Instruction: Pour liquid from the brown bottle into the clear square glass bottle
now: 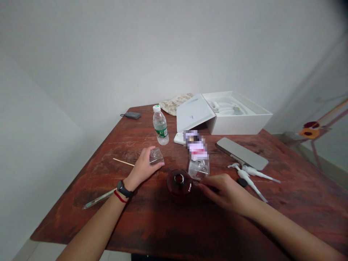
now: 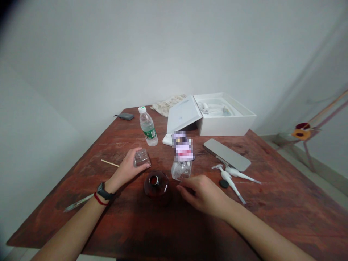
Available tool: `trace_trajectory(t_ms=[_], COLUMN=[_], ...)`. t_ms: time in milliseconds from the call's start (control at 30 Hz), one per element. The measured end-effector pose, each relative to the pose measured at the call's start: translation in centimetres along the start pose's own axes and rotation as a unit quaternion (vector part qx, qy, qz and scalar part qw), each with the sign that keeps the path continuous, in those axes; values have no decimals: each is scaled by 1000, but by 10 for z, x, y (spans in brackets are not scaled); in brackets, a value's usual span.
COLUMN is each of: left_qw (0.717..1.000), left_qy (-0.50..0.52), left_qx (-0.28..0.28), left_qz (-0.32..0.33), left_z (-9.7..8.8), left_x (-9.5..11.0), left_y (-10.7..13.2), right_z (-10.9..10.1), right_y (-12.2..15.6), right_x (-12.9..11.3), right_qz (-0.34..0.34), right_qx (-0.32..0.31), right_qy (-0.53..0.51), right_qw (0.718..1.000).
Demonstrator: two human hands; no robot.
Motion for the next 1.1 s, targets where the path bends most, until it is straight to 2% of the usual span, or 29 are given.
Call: trace_trajectory(t_ms=[1100], left_qw=[1000], left_qy=[3], left_qx=[-4], left_qz=[-4], left_z=[2], left_x=[-3], left_y=[1], right_z=[-1], right_y=[-2], right_x=[-7], right_qz=[-2], right_qx=[-15], right_qy=[1], right_qw=[1000])
Point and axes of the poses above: each hand's wrist, its own y-axis away from the middle knuckle, its own z-axis out of the palm, x = y × z, the point moved 6 cm from there along -y, towards the middle knuckle, and after that the axes turned 4 degrees about x, right-handed, at the moved point
